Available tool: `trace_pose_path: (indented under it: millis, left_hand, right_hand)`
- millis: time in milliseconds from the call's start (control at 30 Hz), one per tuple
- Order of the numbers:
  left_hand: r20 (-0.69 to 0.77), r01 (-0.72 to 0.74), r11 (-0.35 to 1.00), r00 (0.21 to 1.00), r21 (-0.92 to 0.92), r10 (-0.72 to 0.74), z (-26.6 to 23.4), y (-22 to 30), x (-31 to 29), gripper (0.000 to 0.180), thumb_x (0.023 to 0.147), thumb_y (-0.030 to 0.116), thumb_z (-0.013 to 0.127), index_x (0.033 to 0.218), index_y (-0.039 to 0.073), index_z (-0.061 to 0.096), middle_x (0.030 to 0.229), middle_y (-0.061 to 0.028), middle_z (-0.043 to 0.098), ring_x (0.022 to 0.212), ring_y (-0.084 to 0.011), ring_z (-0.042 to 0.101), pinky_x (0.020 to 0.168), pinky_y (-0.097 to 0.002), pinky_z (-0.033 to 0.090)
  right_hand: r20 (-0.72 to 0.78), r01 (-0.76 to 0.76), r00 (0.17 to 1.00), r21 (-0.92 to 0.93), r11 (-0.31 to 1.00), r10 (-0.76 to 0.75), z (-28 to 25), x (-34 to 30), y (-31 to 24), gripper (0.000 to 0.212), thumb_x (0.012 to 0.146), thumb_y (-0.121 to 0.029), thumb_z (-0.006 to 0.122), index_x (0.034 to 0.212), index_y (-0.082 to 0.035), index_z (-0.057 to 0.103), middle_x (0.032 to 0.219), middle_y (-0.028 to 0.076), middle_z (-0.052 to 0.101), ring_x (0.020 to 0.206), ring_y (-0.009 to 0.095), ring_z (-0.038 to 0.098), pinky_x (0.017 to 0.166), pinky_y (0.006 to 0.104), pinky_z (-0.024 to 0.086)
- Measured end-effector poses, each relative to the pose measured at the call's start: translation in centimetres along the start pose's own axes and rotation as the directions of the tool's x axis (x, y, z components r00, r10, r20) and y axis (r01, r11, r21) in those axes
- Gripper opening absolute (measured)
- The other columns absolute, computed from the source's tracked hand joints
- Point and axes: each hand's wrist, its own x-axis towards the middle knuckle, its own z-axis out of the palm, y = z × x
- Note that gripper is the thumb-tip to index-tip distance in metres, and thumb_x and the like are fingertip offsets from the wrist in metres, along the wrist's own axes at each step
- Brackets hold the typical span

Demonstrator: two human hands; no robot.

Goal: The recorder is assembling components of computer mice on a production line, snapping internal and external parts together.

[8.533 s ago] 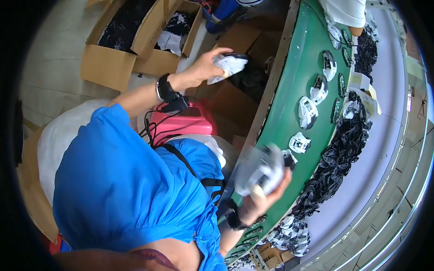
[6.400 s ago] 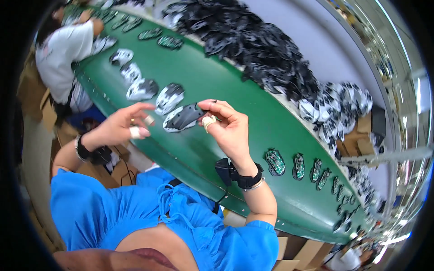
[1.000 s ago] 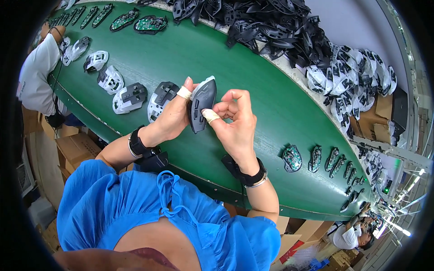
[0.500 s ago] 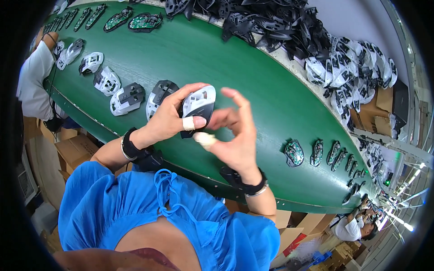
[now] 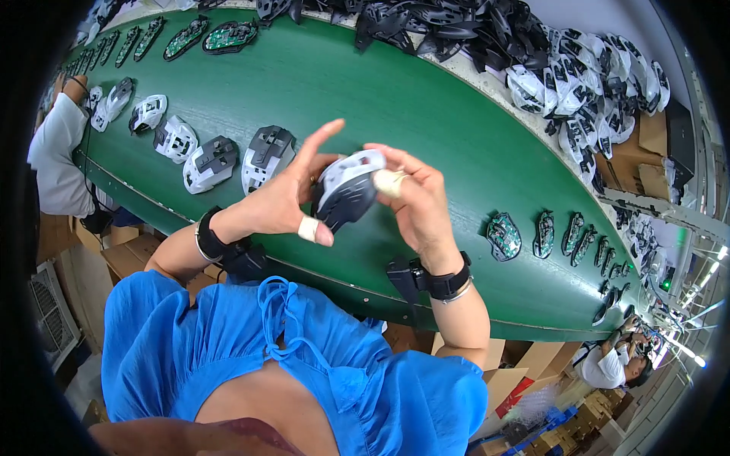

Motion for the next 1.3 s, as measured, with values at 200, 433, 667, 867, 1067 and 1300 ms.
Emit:
trace_pose_path:
  millis: [200,433,667,867,1067,1300]
  left_hand:
    - [0.118,0.084,0.917,0.983,0.390,-0.140,0.4,0.3,-0.8,0.085,0.063,0.023,0.080,0.132,-0.003,0.038,0.119,-0.0178,0.056,0.112,-0.0247,0.055,0.097,-0.0336,0.042]
    - [0.153,0.078,0.878,0.974,0.472,-0.169,1.6,0.4,-1.7,0.066,0.057,0.017,0.077,0.114,-0.004,0.054,0.095,-0.0203,0.064,0.087,-0.0286,0.065,0.078,-0.0347,0.051]
    - [0.291,-0.159,0.825,0.957,0.543,-0.007,2.3,0.0,0.0,0.081,0.064,0.020,0.077,0.132,-0.002,0.040,0.125,-0.0240,0.051,0.114,-0.0349,0.052,0.098,-0.0389,0.042]
    - [0.147,-0.251,0.739,0.968,0.626,0.204,0.0,2.5,-1.7,0.078,0.074,0.022,0.074,0.139,0.001,0.035,0.140,-0.0224,0.037,0.130,-0.0373,0.037,0.106,-0.0418,0.034]
    - [-0.162,-0.052,0.423,0.876,0.905,0.454,-3.3,1.3,-3.8,0.068,0.073,0.017,0.075,0.132,0.000,0.044,0.135,-0.0227,0.042,0.125,-0.0399,0.041,0.103,-0.0435,0.036]
    - [-0.357,0.219,0.344,0.835,0.913,0.418,-2.5,0.1,-1.4,0.078,0.071,0.028,0.078,0.129,-0.008,0.041,0.133,-0.0287,0.038,0.123,-0.0408,0.041,0.100,-0.0464,0.039]
  right_hand:
    - [0.332,0.354,0.934,-0.815,0.459,-0.130,0.7,-1.1,-1.1,0.072,0.054,-0.017,0.077,0.123,-0.006,0.056,0.112,0.013,0.055,0.103,0.029,0.058,0.089,0.0337,0.045]
    - [0.174,0.245,0.967,-0.832,0.499,-0.185,1.2,-3.2,1.3,0.049,0.053,-0.011,0.077,0.099,-0.001,0.063,0.089,0.009,0.055,0.084,0.023,0.057,0.075,0.0322,0.046]
    - [0.101,0.178,0.962,-0.937,0.301,-0.254,-0.4,-4.6,0.7,0.050,0.057,-0.020,0.076,0.102,-0.004,0.060,0.089,0.012,0.055,0.085,0.031,0.058,0.073,0.0377,0.048]
    - [-0.205,-0.305,0.457,-0.950,0.064,-0.865,-7.8,-4.2,-1.2,0.047,0.065,-0.029,0.077,0.098,-0.002,0.057,0.090,0.013,0.056,0.084,0.033,0.057,0.074,0.0403,0.046]
    - [-0.437,-0.705,0.625,-0.672,-0.227,-0.647,-7.8,-4.4,-3.4,0.048,0.073,-0.049,0.070,0.087,-0.004,0.060,0.076,0.012,0.064,0.069,0.034,0.062,0.078,0.0439,0.043]
    - [0.360,0.012,0.629,-0.891,-0.454,-0.689,-10.3,11.0,-11.4,0.034,0.081,-0.012,0.059,0.114,-0.010,0.059,0.106,0.012,0.060,0.098,0.030,0.058,0.077,0.0419,0.051]
